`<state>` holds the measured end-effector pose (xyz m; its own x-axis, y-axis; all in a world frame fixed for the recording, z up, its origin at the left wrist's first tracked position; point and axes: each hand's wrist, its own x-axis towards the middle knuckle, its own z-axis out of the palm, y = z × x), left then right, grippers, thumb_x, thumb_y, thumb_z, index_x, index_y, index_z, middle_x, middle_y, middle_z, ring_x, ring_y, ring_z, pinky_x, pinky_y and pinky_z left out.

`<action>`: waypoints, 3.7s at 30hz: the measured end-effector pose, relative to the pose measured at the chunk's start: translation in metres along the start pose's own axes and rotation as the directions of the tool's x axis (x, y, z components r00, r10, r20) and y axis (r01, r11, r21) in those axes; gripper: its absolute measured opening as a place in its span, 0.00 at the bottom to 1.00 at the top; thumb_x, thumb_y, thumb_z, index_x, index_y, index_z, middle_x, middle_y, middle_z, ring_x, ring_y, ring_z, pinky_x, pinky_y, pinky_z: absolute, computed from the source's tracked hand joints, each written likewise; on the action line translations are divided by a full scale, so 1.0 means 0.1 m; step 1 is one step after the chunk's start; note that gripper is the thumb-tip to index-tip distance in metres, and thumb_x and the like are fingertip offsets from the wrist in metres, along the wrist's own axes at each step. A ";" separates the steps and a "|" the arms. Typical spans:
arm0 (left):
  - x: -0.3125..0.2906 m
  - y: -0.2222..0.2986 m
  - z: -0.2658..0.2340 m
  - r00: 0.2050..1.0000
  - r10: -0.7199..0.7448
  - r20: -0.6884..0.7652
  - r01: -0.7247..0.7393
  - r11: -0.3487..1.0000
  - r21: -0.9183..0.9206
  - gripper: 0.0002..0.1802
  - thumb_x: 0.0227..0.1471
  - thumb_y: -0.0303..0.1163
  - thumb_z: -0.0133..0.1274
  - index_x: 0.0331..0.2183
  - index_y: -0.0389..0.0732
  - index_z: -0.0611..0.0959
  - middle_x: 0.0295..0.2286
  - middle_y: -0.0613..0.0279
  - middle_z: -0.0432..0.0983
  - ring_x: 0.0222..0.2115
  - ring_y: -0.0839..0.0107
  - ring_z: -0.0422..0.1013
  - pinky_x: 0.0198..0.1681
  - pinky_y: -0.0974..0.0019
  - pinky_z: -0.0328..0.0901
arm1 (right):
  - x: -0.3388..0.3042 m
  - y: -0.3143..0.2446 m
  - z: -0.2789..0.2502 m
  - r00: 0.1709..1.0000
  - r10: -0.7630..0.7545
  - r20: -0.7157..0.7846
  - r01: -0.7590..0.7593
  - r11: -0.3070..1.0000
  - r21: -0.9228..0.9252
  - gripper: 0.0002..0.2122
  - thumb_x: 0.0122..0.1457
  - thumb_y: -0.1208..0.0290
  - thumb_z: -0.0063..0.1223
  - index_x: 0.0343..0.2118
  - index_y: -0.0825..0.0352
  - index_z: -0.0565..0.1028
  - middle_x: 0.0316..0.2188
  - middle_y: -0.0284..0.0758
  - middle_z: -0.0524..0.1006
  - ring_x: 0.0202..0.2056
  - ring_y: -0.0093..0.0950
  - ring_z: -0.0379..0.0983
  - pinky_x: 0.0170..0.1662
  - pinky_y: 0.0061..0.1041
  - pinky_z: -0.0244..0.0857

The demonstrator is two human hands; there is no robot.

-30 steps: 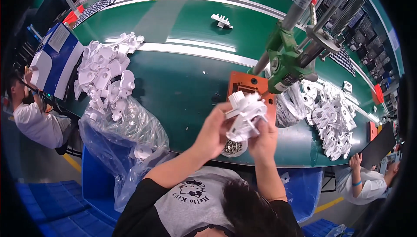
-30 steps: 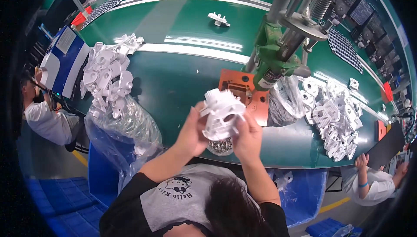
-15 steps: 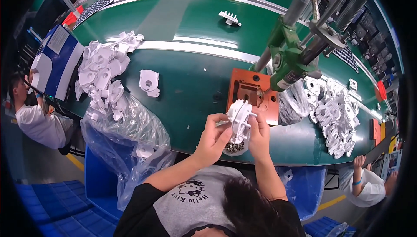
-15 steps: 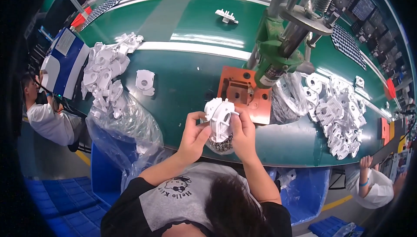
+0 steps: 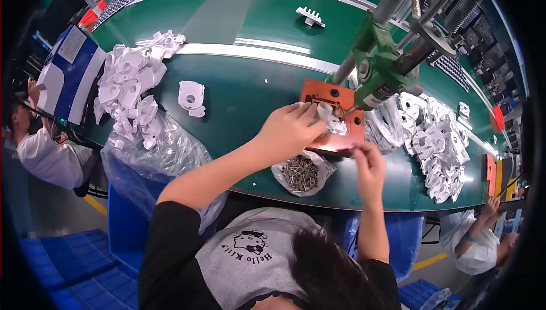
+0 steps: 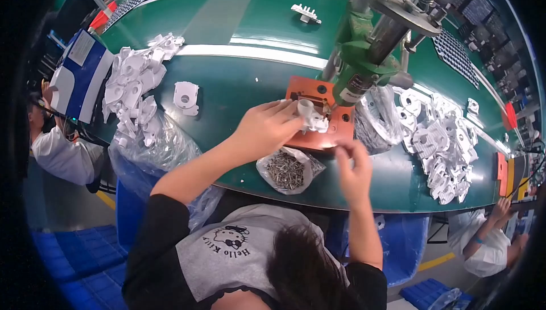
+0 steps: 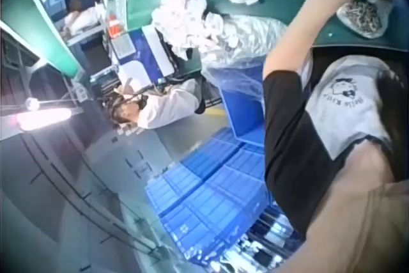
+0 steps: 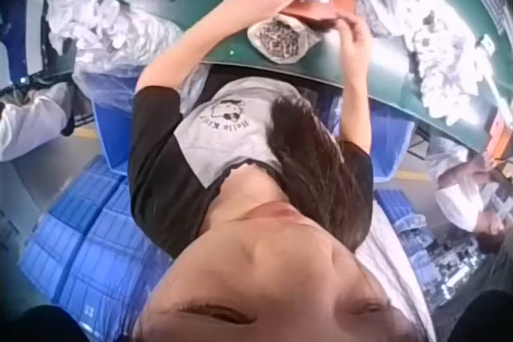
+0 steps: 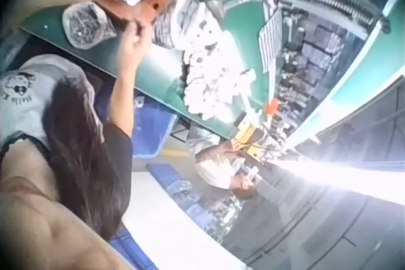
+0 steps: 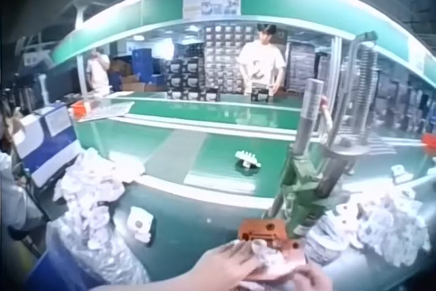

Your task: Assembling small white plastic components using a manual press at a factory workstation.

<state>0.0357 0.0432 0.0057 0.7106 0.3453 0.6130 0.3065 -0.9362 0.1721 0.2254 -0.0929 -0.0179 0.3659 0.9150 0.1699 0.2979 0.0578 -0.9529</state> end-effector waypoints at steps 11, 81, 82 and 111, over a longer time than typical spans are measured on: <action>0.10 0.06 0.40 0.996 0.046 0.073 -0.059 0.982 0.180 0.13 0.39 0.29 0.51 0.33 0.41 0.76 0.35 0.45 0.74 0.36 0.57 0.73 0.41 0.59 0.68 | 1.31 1.03 -0.97 1.000 0.028 -0.002 -0.013 0.402 -0.915 0.11 0.47 0.73 0.51 0.35 0.67 0.77 0.31 0.44 0.75 0.34 0.42 0.73 0.39 0.36 0.66; -0.11 0.06 0.59 0.992 -0.092 -0.087 0.078 0.985 -0.156 0.14 0.42 0.32 0.53 0.33 0.36 0.77 0.39 0.46 0.73 0.45 0.53 0.68 0.54 0.53 0.59 | 0.46 0.04 0.06 0.888 -0.298 0.351 0.457 0.472 -0.754 0.16 0.51 0.71 0.53 0.44 0.68 0.73 0.49 0.43 0.66 0.47 0.43 0.60 0.52 0.40 0.53; -0.11 0.07 0.59 0.992 -0.091 -0.087 0.077 0.985 -0.158 0.14 0.42 0.32 0.53 0.33 0.36 0.77 0.39 0.46 0.73 0.45 0.53 0.68 0.54 0.53 0.59 | 0.41 0.07 0.09 0.874 -0.356 0.332 0.469 0.434 -0.769 0.17 0.49 0.71 0.56 0.44 0.66 0.72 0.47 0.43 0.66 0.48 0.43 0.61 0.50 0.40 0.54; -0.17 0.04 0.67 0.990 -0.141 -0.024 0.135 0.976 -0.169 0.17 0.44 0.34 0.54 0.39 0.39 0.78 0.45 0.47 0.71 0.50 0.55 0.65 0.56 0.55 0.57 | -0.17 -0.04 0.71 0.813 -0.378 0.443 0.523 0.810 -0.267 0.06 0.44 0.81 0.56 0.27 0.70 0.76 0.29 0.37 0.73 0.35 0.36 0.69 0.37 0.30 0.64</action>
<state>0.0670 0.0381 -0.0555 0.6451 0.4720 0.6008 0.2879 -0.8786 0.3811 0.1558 -0.0804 -0.0347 -0.2061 0.8988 0.3870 0.6681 0.4182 -0.6155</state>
